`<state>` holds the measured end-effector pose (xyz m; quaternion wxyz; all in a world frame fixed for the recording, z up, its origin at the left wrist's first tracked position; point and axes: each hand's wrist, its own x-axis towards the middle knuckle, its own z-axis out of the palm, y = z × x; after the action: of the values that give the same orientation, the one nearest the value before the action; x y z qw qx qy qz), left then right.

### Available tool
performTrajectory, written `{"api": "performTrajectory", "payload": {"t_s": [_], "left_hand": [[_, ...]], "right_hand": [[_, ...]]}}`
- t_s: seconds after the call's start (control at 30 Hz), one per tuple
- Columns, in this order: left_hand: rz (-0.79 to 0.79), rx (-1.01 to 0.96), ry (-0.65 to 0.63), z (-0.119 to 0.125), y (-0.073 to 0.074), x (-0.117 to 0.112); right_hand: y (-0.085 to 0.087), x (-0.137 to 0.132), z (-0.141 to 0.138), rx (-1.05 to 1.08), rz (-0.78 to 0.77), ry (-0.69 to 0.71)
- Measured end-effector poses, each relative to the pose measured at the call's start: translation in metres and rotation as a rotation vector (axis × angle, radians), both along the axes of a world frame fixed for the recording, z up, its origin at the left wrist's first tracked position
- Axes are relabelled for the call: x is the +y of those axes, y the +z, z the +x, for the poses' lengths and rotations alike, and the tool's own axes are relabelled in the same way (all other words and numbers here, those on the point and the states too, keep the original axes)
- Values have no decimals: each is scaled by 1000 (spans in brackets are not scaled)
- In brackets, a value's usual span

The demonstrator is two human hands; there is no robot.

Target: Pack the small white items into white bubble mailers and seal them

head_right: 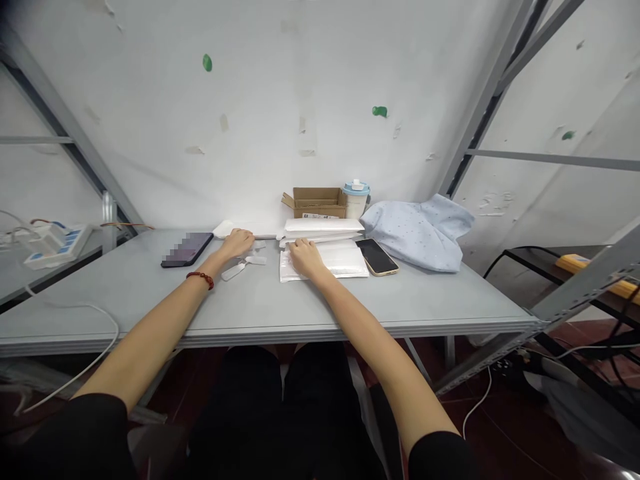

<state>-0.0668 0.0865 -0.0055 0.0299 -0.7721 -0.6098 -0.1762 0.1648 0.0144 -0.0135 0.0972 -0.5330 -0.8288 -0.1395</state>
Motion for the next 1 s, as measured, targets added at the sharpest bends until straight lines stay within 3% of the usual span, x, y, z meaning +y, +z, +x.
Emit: {"api": "performTrajectory", "payload": {"t_s": [0.23, 0.53, 0.77, 1.0], "left_hand": [[-37, 5, 88, -3, 5, -3], [60, -83, 65, -3, -6, 4], [-2, -144, 96, 2, -6, 5], [169, -70, 76, -3, 0, 6]], "right_hand": [[1, -2, -1, -5, 9, 14], [1, -3, -1, -6, 18, 16], [0, -1, -1, -4, 35, 25], [1, -2, -1, -1, 17, 23]]}}
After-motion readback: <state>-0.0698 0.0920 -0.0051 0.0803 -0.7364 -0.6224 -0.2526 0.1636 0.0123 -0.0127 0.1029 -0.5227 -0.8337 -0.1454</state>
